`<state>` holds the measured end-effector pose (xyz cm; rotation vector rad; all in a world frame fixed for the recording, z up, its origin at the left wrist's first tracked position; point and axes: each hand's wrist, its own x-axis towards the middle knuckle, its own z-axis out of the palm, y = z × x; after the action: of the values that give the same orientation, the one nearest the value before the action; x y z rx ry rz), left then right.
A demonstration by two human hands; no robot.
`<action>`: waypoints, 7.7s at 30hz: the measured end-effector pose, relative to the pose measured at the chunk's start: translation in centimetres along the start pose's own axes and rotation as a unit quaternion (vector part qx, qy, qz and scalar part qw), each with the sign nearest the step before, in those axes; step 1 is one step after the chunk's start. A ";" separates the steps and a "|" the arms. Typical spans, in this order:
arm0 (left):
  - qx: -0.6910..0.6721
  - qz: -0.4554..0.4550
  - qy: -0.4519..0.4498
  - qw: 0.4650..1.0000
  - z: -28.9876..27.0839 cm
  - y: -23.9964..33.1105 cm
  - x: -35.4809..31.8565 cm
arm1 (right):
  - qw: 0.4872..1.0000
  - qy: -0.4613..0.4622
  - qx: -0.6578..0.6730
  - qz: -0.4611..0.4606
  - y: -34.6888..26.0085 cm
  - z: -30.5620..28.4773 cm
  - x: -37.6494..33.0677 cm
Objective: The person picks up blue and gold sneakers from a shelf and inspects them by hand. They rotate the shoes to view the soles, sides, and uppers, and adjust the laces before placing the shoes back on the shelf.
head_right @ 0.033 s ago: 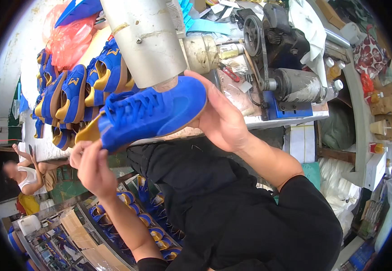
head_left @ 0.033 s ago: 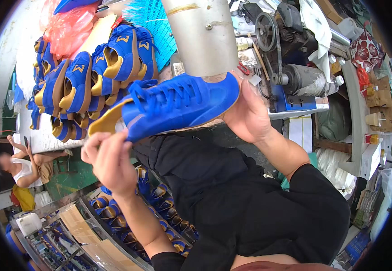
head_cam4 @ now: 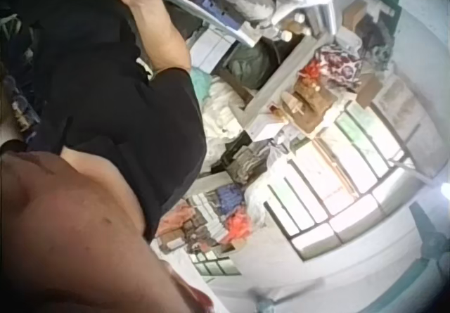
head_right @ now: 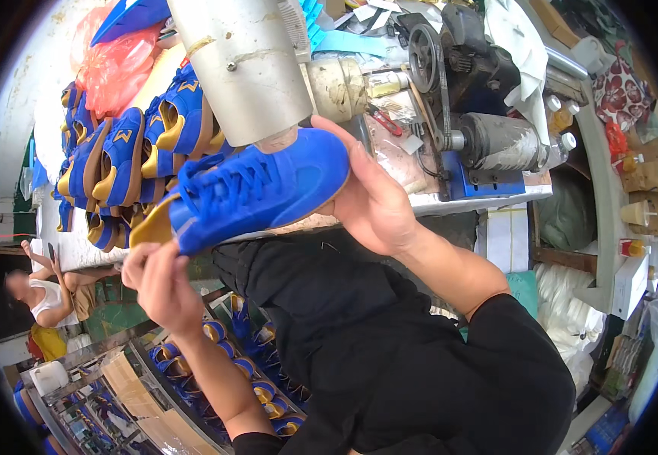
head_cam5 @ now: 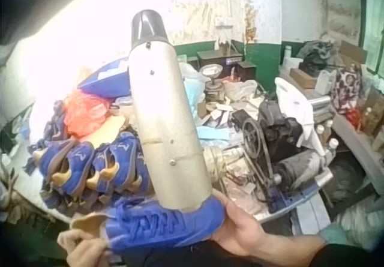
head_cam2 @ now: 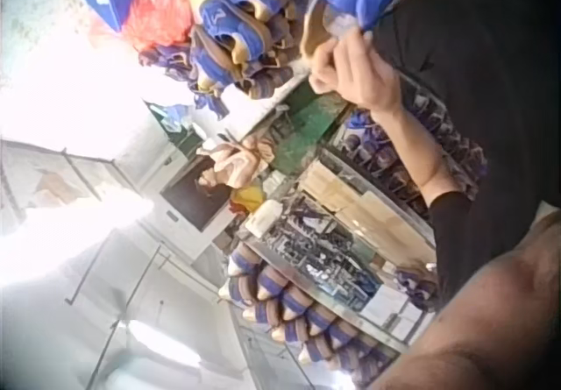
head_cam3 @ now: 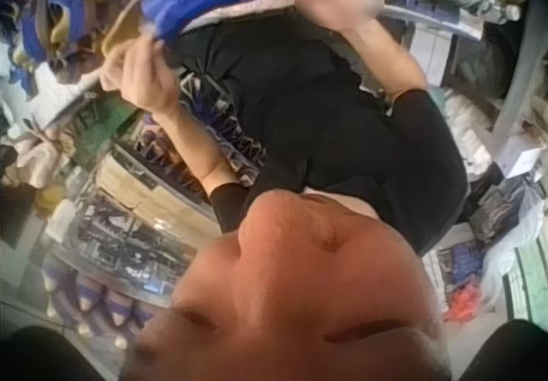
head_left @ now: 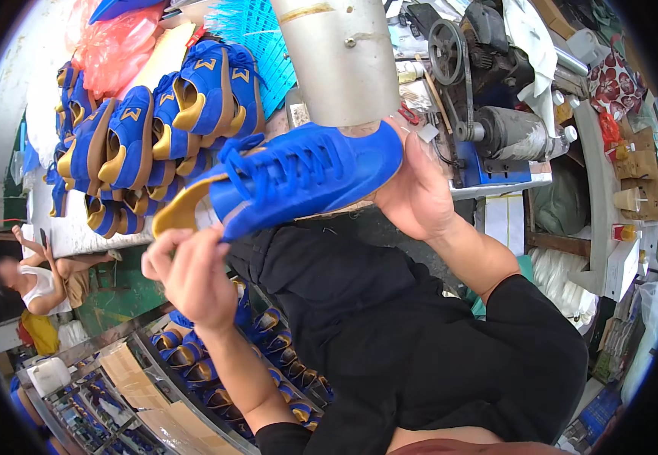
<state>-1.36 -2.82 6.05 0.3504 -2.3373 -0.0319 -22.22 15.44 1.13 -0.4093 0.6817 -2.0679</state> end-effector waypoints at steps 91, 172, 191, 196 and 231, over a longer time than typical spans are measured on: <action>-0.695 -0.259 0.004 0.670 7.7 2.5 1.9 | 0.965 0.091 -0.109 -0.219 -6.2 -5.9 -3.9; -0.528 -0.308 0.080 0.787 -0.1 2.9 -14.3 | 0.994 0.014 -0.079 0.068 1.4 -1.5 -2.1; -0.439 -0.317 0.104 0.834 -5.2 2.2 -19.6 | 0.980 0.011 -0.080 0.181 9.1 1.0 -1.3; -0.552 -0.500 0.119 0.657 -6.3 2.0 -23.6 | 0.970 -0.091 -0.158 0.162 11.4 5.0 0.0; 0.338 -0.643 0.298 0.620 -26.1 12.9 -40.1 | 0.795 -0.070 -0.530 0.285 18.4 -7.8 -1.5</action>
<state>40.79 22.16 -1.44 1.9867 -0.9130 0.2427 -13.42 10.84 -16.29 -0.8331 1.6213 -0.9067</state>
